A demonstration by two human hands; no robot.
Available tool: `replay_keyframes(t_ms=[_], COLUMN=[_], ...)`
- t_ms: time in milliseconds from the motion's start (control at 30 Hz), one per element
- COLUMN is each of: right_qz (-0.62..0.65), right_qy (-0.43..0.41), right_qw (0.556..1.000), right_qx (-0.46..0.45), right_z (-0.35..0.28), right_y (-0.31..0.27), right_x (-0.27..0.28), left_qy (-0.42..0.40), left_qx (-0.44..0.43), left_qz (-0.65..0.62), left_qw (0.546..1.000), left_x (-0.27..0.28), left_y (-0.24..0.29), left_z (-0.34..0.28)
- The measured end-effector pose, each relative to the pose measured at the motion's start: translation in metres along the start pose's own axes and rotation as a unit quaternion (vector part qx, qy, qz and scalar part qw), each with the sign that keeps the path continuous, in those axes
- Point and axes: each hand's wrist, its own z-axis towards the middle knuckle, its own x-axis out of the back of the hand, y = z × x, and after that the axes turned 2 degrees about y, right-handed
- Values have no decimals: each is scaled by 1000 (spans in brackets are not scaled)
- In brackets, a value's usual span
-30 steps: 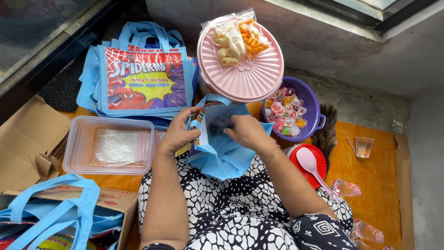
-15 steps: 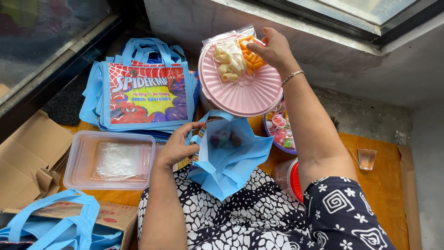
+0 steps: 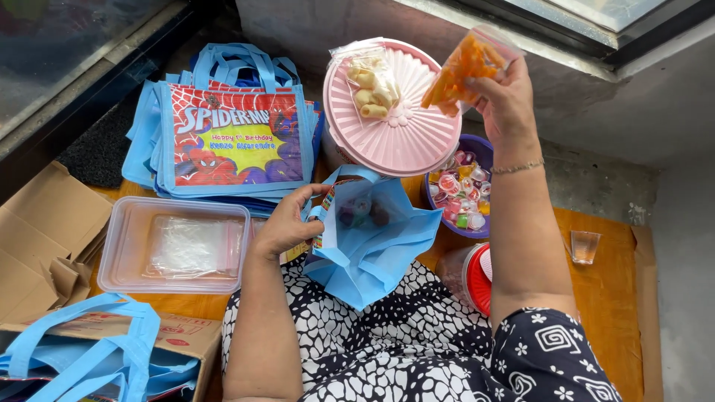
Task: Assembling gift bags by placing small bags of snacks and candies into larger blue fabric bags.
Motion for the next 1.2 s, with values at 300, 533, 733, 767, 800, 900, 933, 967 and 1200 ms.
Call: replay_keyframes(t_ms=[300,533,733,767,800,900,933,967,1200], right_qz=[63,115,87,43,-1,-95,-95,-125,-220], right_qy=[-46,-55,-49,-56,-63,-98,-97,-113,-201], right_qw=[995,991,994,997,998,989,989,983,952], right_qx=[60,46,-53,-30,-7,53,52,67,72], right_z=[-92,-152,-177,-180,-183,-174,-173,-172,-166], right_y=[4,-17,-9,-15,-21,-11,-11,-11,-4], right_x=[20,-23,-42,-46,-50,-35,-33,-32,-44], left_qy=[67,122,168,168,167,178,177,174,172], left_qx=[-121,-177,-212,-214,-215,-225,-224,-225,-241], left_qz=[-21,22,60,64,68,67,67,66,64], left_qw=[990,976,961,960,960,956,956,956,953], left_x=[-8,-19,-23,-22,-22,-20,-20,-20,-18], left_y=[-28,-23,-38,-38,-38,-33,-32,-33,-32], left_z=[2,-7,4,3,3,-1,0,0,-2])
